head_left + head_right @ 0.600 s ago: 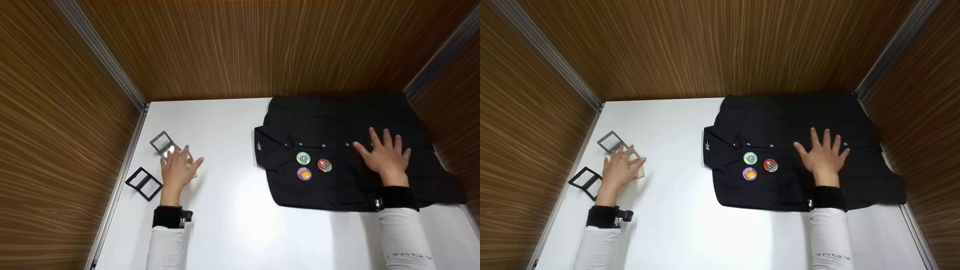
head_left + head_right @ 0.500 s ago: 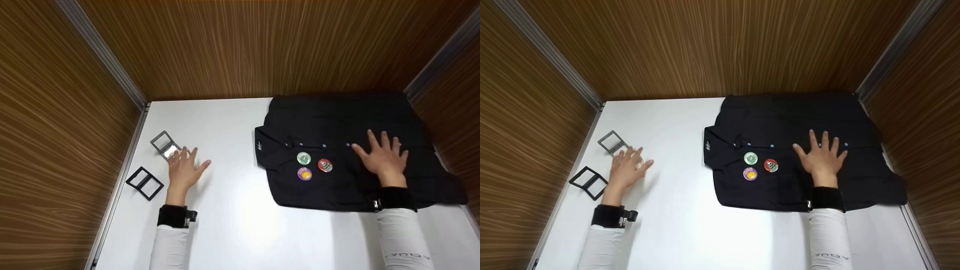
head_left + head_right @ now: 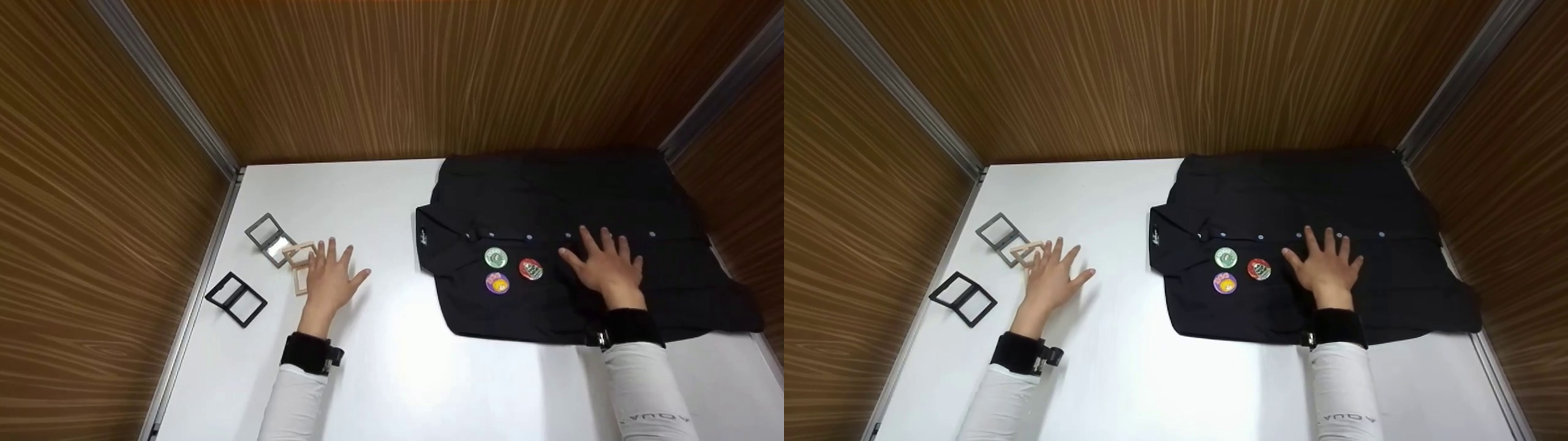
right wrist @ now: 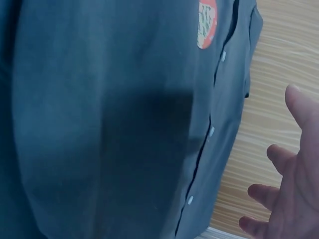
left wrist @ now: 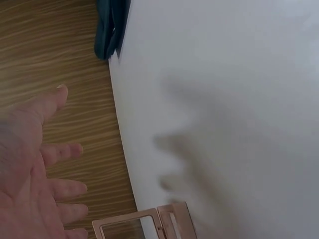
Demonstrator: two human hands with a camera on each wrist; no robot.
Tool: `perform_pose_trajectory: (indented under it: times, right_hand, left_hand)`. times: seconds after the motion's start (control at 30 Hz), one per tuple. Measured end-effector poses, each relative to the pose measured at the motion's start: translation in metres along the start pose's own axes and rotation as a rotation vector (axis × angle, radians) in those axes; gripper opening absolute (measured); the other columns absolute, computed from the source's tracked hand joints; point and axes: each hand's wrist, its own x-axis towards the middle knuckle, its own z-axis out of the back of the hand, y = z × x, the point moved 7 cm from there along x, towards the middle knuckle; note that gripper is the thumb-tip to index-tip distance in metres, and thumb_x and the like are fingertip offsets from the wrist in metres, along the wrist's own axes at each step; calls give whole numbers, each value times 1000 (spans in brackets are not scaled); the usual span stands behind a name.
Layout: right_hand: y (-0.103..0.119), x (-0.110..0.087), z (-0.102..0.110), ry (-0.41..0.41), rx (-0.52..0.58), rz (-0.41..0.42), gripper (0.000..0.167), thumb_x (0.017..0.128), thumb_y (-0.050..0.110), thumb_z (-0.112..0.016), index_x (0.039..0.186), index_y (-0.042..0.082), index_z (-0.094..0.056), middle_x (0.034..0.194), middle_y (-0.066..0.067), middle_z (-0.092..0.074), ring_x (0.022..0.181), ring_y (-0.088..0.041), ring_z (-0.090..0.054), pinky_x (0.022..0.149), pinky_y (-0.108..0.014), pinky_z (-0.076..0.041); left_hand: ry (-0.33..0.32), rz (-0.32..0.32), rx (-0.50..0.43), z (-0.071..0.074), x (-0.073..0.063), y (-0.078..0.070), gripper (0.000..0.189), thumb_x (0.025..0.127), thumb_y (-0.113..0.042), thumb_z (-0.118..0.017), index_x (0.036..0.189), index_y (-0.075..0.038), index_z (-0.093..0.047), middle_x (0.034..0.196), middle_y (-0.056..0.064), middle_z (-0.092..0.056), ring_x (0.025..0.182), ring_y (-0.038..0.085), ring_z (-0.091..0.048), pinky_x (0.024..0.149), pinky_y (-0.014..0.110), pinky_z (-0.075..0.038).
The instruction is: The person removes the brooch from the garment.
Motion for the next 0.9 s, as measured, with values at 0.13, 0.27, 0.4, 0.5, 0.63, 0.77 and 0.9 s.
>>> perform_pose_trajectory:
  times: [0.13,0.27,0.4,0.5,0.63,0.77,0.9]
  right_hand:
    - [2,2,-9,38,-6,-1,89,93,75,-26,158,16,-11,156,-33,-4,138,-59,1,100,-79,-3]
    - [3,2,-19,84,1,-5,89,93,74,-27,158,16,-11,155,-34,-4,137,-60,2,100,-79,-4]
    - [0,2,-28,134,6,-14,90,93,74,-27,158,14,-10,155,-35,-3,136,-61,2,100,-79,-5]
    - [-1,2,-35,168,9,-22,91,93,74,-27,157,12,-11,154,-35,-3,136,-61,1,100,-79,-6]
    - [-2,2,-43,201,7,-23,91,93,73,-29,157,10,-13,154,-36,-3,135,-62,0,100,-79,-3]
    - [0,1,-46,203,-5,-16,89,94,70,-34,156,9,-16,154,-36,-3,135,-62,-2,99,-80,-2]
    - [2,1,-47,192,-23,-7,87,94,67,-42,156,9,-18,153,-36,-4,135,-63,-4,98,-81,-4]
  left_hand:
    - [33,-26,16,-11,1,-16,72,91,-62,-55,143,-13,-51,152,28,-31,140,48,-24,113,60,-15]
    - [96,-51,0,-24,2,-34,72,92,-62,-54,145,-14,-49,153,25,-30,141,45,-24,115,58,-13]
    - [163,-112,2,-38,4,-61,73,92,-63,-51,147,-15,-46,155,23,-28,141,43,-25,115,57,-13]
    - [191,-175,17,-49,6,-86,71,92,-63,-50,147,-18,-46,155,20,-29,141,42,-26,114,57,-15]
    - [188,-277,64,-62,8,-122,70,92,-62,-53,147,-21,-46,155,17,-31,141,40,-28,113,58,-20]
    - [203,-409,107,-74,6,-155,75,90,-63,-55,151,-21,-40,158,14,-27,144,35,-23,113,56,-21]
    - [232,-488,142,-87,2,-172,79,89,-67,-52,153,-23,-36,160,10,-23,146,34,-18,113,57,-21]
